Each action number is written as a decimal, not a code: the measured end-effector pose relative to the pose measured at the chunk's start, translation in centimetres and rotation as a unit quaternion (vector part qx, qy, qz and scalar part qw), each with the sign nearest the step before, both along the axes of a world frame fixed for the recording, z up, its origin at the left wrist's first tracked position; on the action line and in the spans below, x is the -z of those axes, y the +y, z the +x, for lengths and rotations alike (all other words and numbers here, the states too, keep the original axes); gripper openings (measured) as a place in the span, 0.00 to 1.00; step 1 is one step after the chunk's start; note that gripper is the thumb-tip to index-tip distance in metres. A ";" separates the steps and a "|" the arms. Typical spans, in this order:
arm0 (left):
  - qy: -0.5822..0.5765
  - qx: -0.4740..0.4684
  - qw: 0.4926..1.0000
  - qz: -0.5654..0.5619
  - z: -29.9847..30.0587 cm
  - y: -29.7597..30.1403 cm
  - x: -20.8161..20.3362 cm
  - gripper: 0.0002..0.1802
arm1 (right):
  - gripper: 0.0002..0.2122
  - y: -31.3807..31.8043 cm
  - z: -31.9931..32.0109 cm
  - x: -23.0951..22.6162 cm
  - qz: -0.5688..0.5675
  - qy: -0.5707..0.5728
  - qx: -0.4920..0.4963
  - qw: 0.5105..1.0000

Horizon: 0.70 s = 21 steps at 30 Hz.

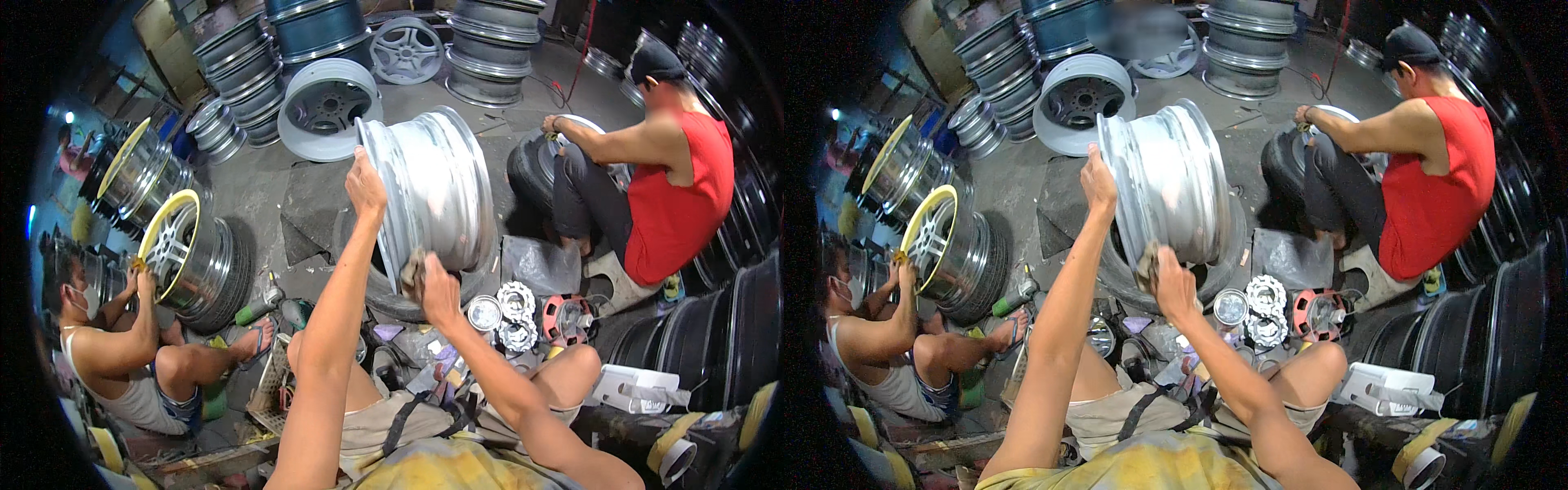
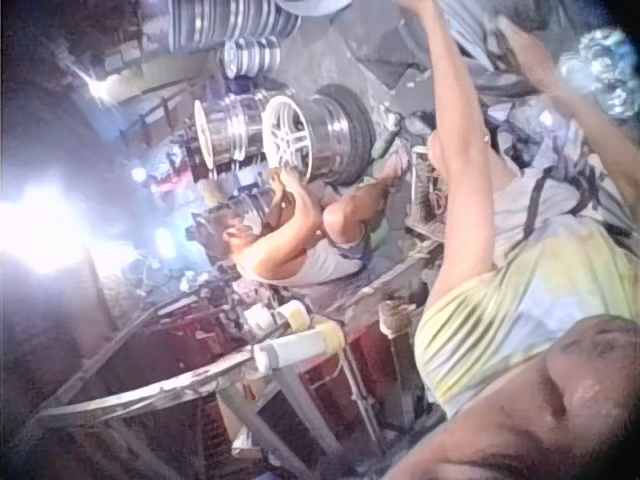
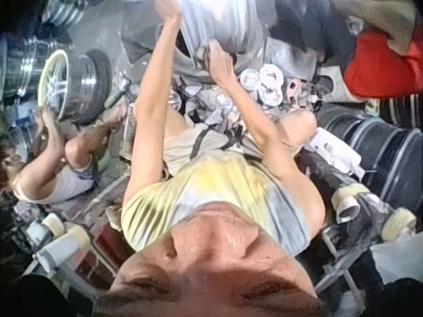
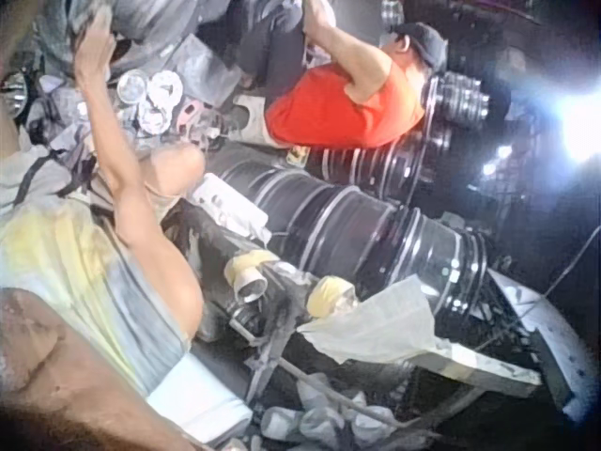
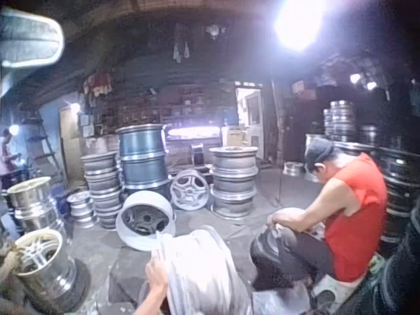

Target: The person sits on the floor in a workshop and manually sands a silver car rim using a purple sanding block. They rotate the rim to sand different sections of the outer lip and inner barrel. Other workers are visible in the background performing similar tasks on other rims.

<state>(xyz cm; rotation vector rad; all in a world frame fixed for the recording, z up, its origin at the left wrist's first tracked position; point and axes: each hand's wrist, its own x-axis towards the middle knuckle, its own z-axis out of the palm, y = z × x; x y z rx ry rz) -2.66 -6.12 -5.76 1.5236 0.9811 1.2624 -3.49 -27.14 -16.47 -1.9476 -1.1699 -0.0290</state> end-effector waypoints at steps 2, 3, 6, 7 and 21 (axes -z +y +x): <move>0.062 -0.035 0.995 0.067 0.5 0.1 -0.5 0.40 | 0.12 -4.1 -1.9 2.8 -0.039 0.044 -0.022 0.998; 0.108 -0.044 0.989 0.091 0.6 0.8 -0.2 0.38 | 0.11 -5.8 -2.8 4.2 -0.078 0.087 -0.035 0.992; 0.175 -0.052 0.977 0.110 0.3 1.1 0.3 0.35 | 0.14 -10.0 -5.6 11.3 -0.081 0.091 -0.069 0.990; 0.199 -0.058 0.972 0.112 -0.4 0.9 0.2 0.34 | 0.16 -11.3 -6.5 13.6 -0.148 0.098 -0.077 0.981; 0.157 0.060 0.972 0.161 -1.2 -1.3 0.4 0.27 | 0.18 -13.9 -1.3 27.6 -0.504 0.176 0.207 0.820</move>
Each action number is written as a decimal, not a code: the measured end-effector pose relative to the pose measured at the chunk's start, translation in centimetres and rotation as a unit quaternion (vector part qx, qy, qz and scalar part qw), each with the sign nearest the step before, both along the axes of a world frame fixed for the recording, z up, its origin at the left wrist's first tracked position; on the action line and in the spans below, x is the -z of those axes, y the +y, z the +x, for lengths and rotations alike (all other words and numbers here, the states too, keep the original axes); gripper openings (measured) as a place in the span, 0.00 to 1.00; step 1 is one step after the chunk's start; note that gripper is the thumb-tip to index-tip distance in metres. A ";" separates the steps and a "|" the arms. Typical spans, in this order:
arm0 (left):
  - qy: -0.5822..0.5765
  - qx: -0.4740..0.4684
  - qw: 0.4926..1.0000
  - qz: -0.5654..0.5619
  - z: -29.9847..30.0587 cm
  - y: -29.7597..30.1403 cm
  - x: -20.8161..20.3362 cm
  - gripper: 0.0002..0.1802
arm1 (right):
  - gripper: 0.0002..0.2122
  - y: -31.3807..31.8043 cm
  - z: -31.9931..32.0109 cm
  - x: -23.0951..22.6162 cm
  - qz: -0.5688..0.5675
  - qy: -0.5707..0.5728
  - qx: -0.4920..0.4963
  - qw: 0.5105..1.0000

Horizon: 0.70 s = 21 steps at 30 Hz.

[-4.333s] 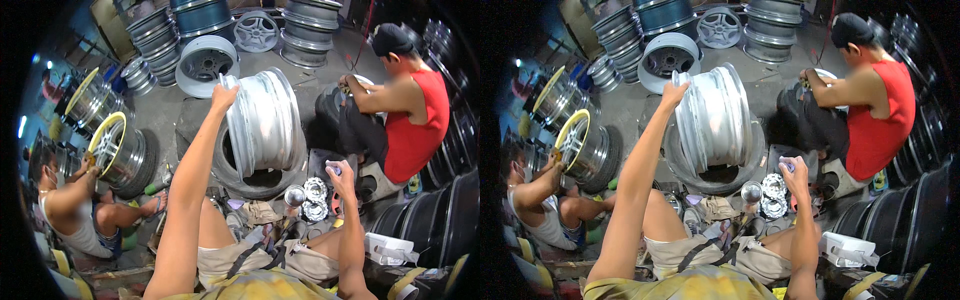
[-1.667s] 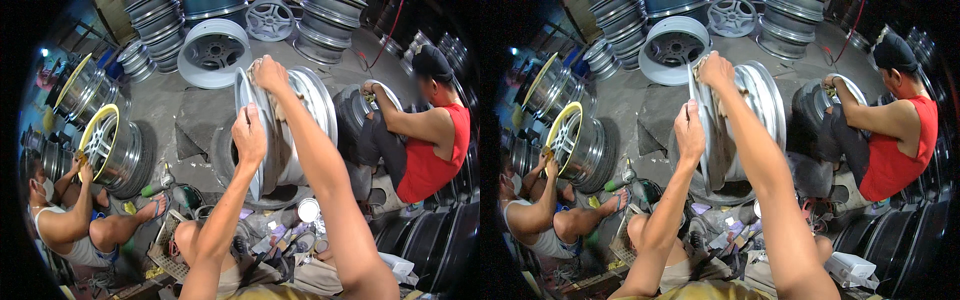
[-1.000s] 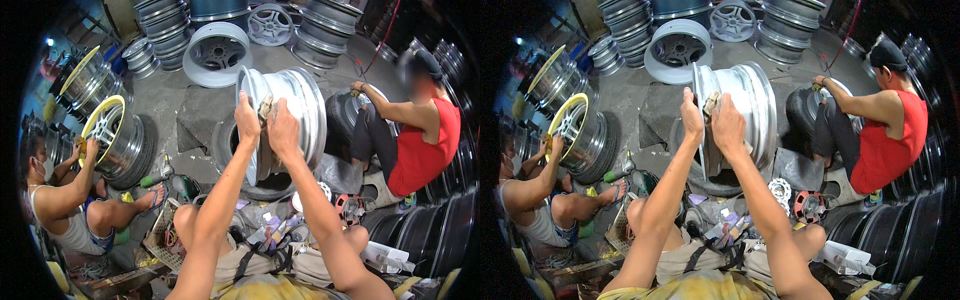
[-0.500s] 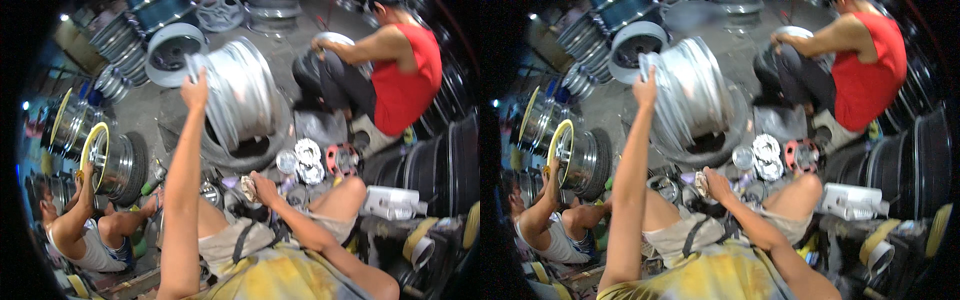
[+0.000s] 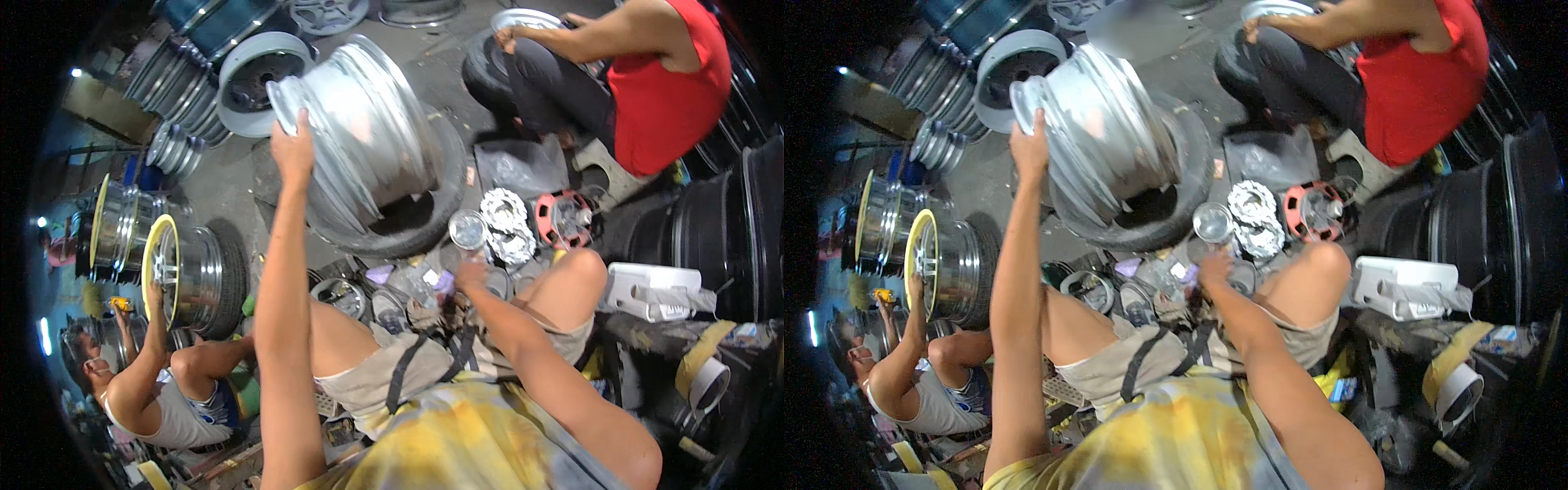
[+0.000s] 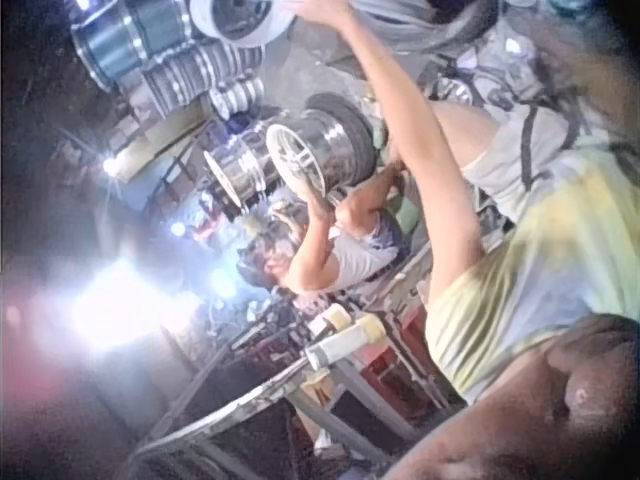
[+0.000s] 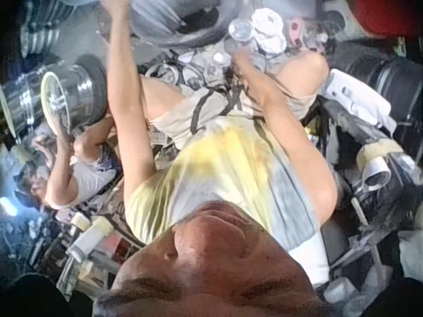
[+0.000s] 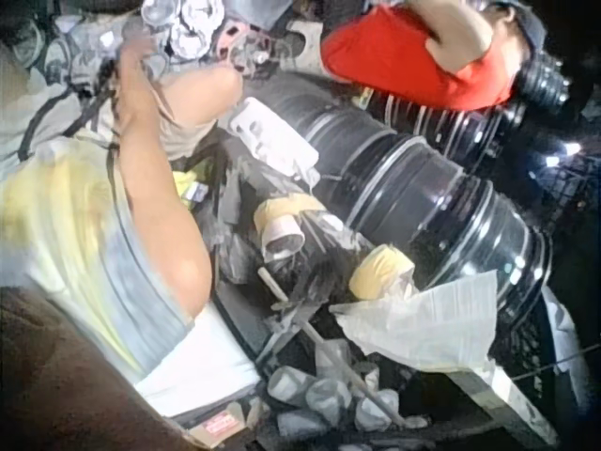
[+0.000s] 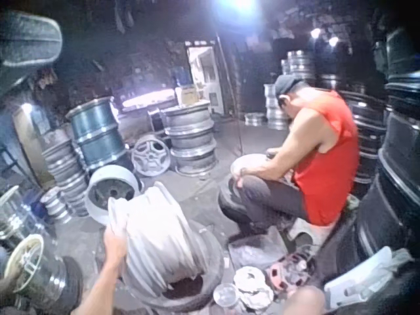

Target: The person sits on the floor in a workshop and manually sands a silver car rim using a purple sanding block. They rotate the rim to sand different sections of the outer lip and inner barrel. Other workers are visible in the background performing similar tasks on other rims.

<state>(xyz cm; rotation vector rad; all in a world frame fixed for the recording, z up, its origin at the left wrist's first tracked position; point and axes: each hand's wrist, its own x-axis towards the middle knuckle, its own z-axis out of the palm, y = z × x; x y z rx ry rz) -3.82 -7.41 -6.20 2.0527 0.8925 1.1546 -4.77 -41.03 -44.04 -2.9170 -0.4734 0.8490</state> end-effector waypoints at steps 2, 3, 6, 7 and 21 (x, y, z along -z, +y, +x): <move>0.004 -0.053 0.998 0.029 -0.5 0.6 0.8 0.26 | 0.21 -0.1 1.7 -2.5 -0.008 0.045 0.093 0.995; 0.008 -0.064 0.998 0.017 -1.6 0.5 0.3 0.25 | 0.23 -0.2 2.3 -5.4 0.001 0.105 0.107 0.989; 0.003 -0.046 0.999 -0.012 -0.2 -1.2 -0.7 0.25 | 0.22 -1.6 3.6 -1.6 -0.025 0.098 0.065 0.993; 0.000 -0.045 0.999 -0.007 -0.4 -1.5 -0.7 0.25 | 0.19 -1.6 3.7 -1.6 -0.028 0.104 0.029 0.994; 0.050 -0.026 0.996 0.073 -3.3 -4.1 0.8 0.18 | 0.27 -1.2 1.7 -13.9 0.108 0.087 -0.122 0.983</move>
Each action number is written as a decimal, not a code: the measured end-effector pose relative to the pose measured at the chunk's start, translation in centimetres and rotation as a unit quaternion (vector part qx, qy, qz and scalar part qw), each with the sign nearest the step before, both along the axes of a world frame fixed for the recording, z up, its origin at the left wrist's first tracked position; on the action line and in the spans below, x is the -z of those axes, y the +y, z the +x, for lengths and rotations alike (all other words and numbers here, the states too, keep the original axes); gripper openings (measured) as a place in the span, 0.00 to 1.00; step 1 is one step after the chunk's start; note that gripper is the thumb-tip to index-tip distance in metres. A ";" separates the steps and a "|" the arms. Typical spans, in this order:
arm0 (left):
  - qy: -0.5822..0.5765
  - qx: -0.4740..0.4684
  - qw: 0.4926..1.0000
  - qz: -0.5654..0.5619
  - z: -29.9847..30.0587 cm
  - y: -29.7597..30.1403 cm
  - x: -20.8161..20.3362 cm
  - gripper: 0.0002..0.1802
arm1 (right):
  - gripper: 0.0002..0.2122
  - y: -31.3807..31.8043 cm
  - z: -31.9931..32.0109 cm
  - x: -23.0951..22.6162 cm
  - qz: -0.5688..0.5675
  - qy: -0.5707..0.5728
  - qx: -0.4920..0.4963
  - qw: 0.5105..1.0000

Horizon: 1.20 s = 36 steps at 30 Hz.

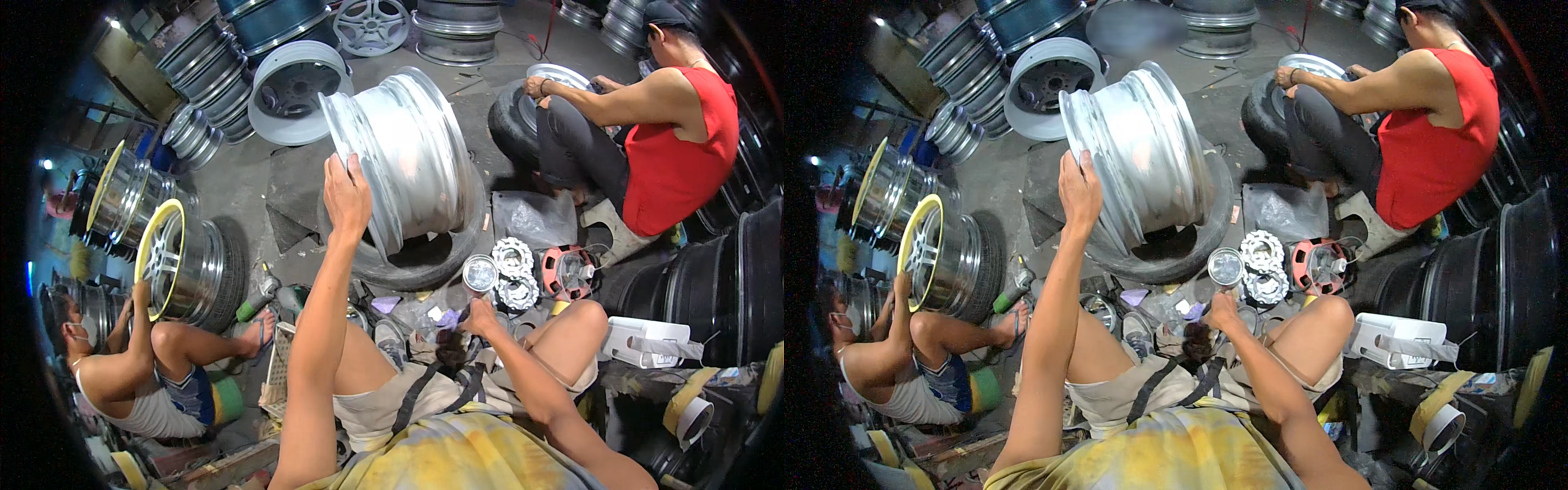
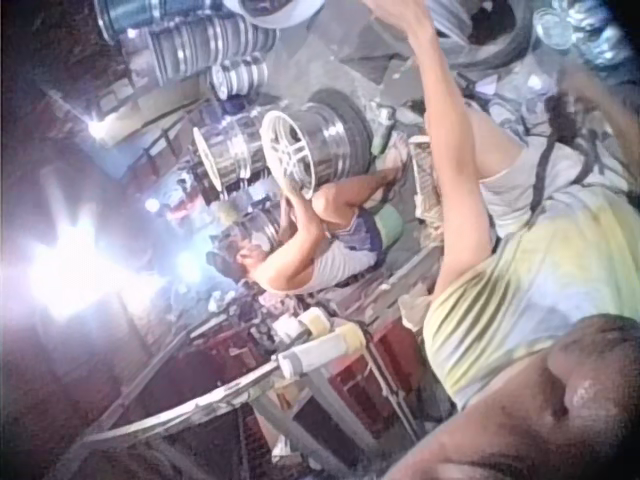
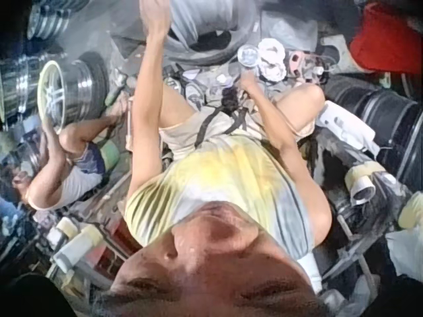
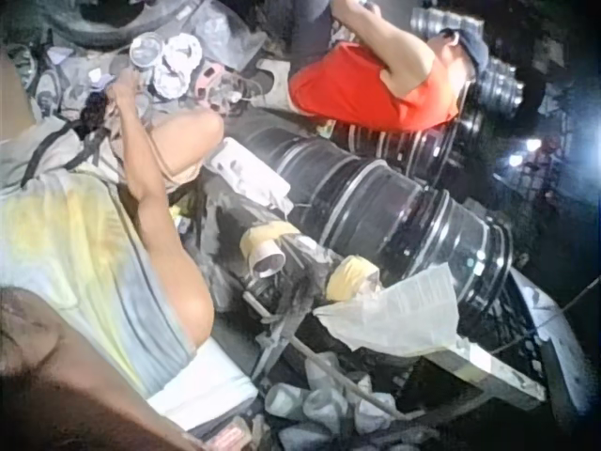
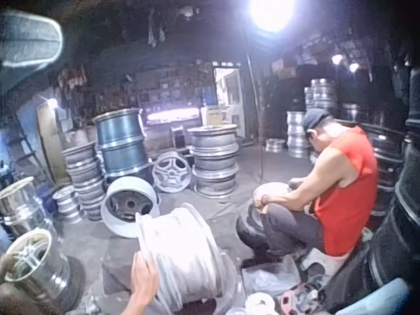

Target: The person sits on the floor in a workshop and manually sands a silver car rim using a purple sanding block. They rotate the rim to sand different sections of the outer lip and inner barrel. Other workers are visible in the background performing similar tasks on other rims.

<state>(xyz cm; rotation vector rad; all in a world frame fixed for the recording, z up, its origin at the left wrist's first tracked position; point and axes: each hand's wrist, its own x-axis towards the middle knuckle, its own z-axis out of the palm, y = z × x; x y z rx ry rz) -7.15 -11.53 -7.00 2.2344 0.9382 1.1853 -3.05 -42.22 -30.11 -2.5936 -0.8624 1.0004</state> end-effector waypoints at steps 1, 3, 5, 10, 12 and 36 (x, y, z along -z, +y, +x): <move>-0.008 -0.004 0.999 0.035 -0.3 -0.3 0.0 0.16 | 0.30 -0.6 -0.2 -0.9 0.027 -0.026 -0.025 0.999; -0.025 -0.013 0.994 0.104 -0.8 -0.9 -0.4 0.15 | 0.38 -1.6 0.4 -0.3 0.083 -0.038 -0.062 0.994; -0.062 0.018 0.990 0.127 -1.9 -2.3 -3.0 0.17 | 0.36 -1.3 1.1 -4.6 0.135 0.008 -0.047 0.990; -0.011 0.238 0.971 -0.032 -3.9 -5.2 -4.2 0.07 | 0.33 -0.1 3.5 -12.4 0.319 0.329 0.043 0.888; 0.079 0.345 0.933 -0.072 -3.4 -6.9 -4.1 0.07 | 0.25 -0.2 4.1 -14.1 0.366 0.402 0.077 0.836; 0.102 0.442 0.784 -0.425 -1.9 -6.5 0.5 0.10 | 0.05 2.2 4.1 -19.1 0.500 0.295 0.166 0.797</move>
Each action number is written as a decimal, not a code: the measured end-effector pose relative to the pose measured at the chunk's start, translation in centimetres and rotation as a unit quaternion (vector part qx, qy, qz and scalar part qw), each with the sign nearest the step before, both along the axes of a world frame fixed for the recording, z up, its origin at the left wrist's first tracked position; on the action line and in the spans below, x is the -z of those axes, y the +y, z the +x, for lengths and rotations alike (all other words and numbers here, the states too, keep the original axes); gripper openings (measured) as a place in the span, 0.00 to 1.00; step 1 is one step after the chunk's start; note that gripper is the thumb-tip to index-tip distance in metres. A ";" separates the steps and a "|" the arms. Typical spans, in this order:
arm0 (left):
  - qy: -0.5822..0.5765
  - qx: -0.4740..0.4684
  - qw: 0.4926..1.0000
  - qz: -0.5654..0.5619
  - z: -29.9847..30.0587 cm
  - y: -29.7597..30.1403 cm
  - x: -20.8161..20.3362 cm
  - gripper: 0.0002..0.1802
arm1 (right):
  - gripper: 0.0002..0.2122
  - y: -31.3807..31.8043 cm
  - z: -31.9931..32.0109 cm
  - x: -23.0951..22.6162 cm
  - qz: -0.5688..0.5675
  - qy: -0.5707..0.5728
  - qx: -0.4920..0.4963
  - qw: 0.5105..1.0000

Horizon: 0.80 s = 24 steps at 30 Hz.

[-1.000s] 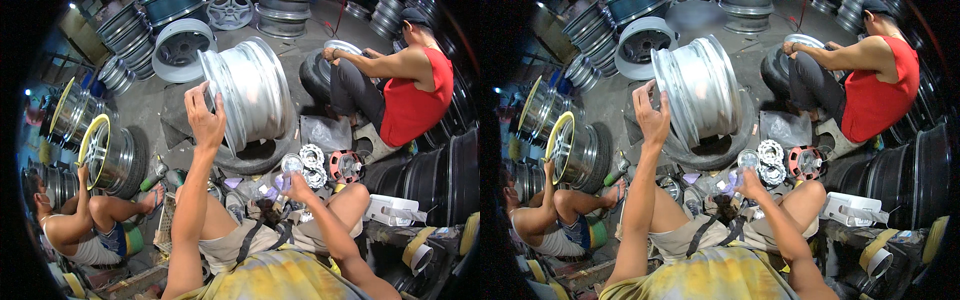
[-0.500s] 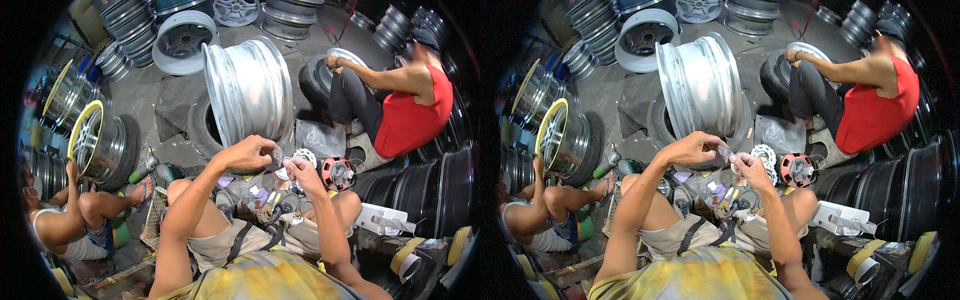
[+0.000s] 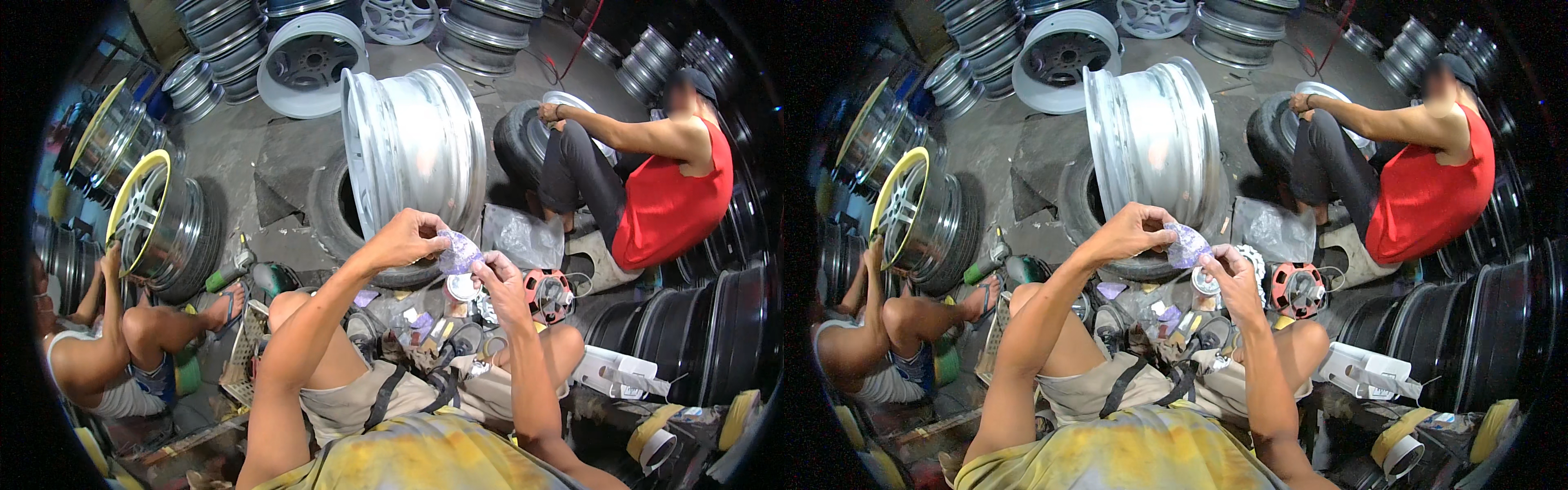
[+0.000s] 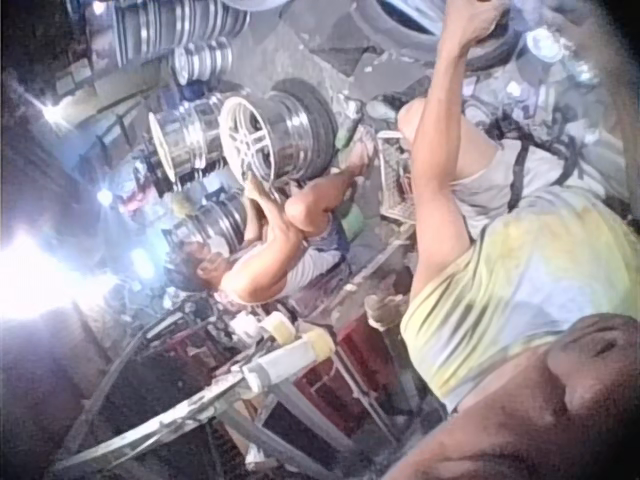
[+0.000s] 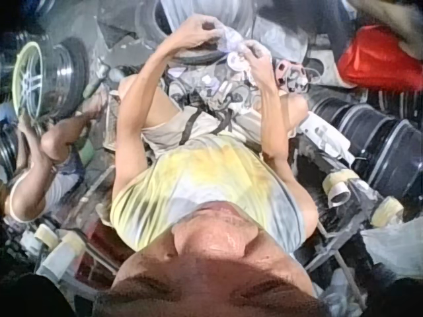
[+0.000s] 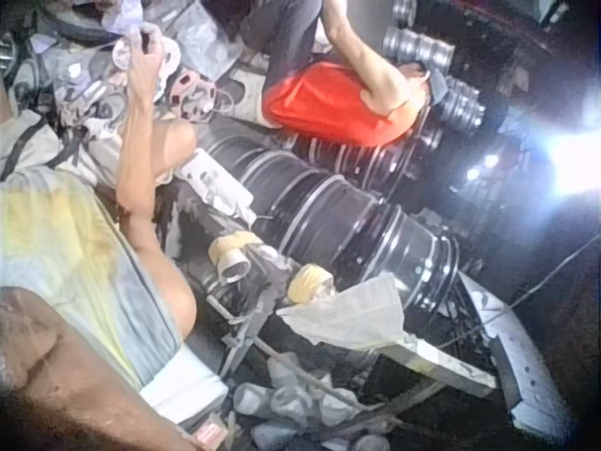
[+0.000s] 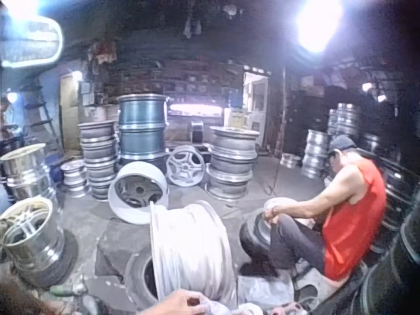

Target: The person sits on the floor in a workshop and manually sands a silver car rim using a purple sanding block. They rotate the rim to sand different sections of the outer lip and inner barrel. Other workers are visible in the background performing similar tasks on other rims.

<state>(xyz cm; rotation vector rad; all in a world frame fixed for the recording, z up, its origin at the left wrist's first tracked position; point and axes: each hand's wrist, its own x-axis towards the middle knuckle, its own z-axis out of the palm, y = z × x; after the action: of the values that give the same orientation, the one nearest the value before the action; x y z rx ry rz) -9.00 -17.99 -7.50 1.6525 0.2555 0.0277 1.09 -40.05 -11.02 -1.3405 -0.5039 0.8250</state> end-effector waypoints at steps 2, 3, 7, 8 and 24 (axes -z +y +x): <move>-0.011 -0.019 0.998 0.057 0.2 -0.2 0.5 0.10 | 0.06 0.1 0.1 0.0 0.011 -0.039 0.002 0.999; -0.019 -0.033 0.995 0.094 0.2 -0.4 0.5 0.11 | 0.06 0.1 0.1 -0.5 0.009 -0.049 0.002 0.999; -0.032 -0.078 0.982 0.166 0.1 -1.4 -0.1 0.14 | 0.04 0.5 0.0 -1.0 0.007 -0.071 -0.017 0.997; -0.040 -0.089 0.981 0.168 -0.1 -1.8 -0.2 0.14 | 0.03 0.6 0.0 -1.1 0.003 -0.081 -0.025 0.996; -0.101 0.096 0.988 -0.069 0.1 -1.8 -0.6 0.08 | 0.09 0.8 -1.4 -2.5 -0.016 -0.090 0.043 0.995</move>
<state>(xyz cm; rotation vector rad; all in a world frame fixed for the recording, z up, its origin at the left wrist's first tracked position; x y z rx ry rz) -8.93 -19.77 -6.88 1.5172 -0.0559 0.0312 -0.30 -39.27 -8.52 -1.4651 -0.5718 0.6467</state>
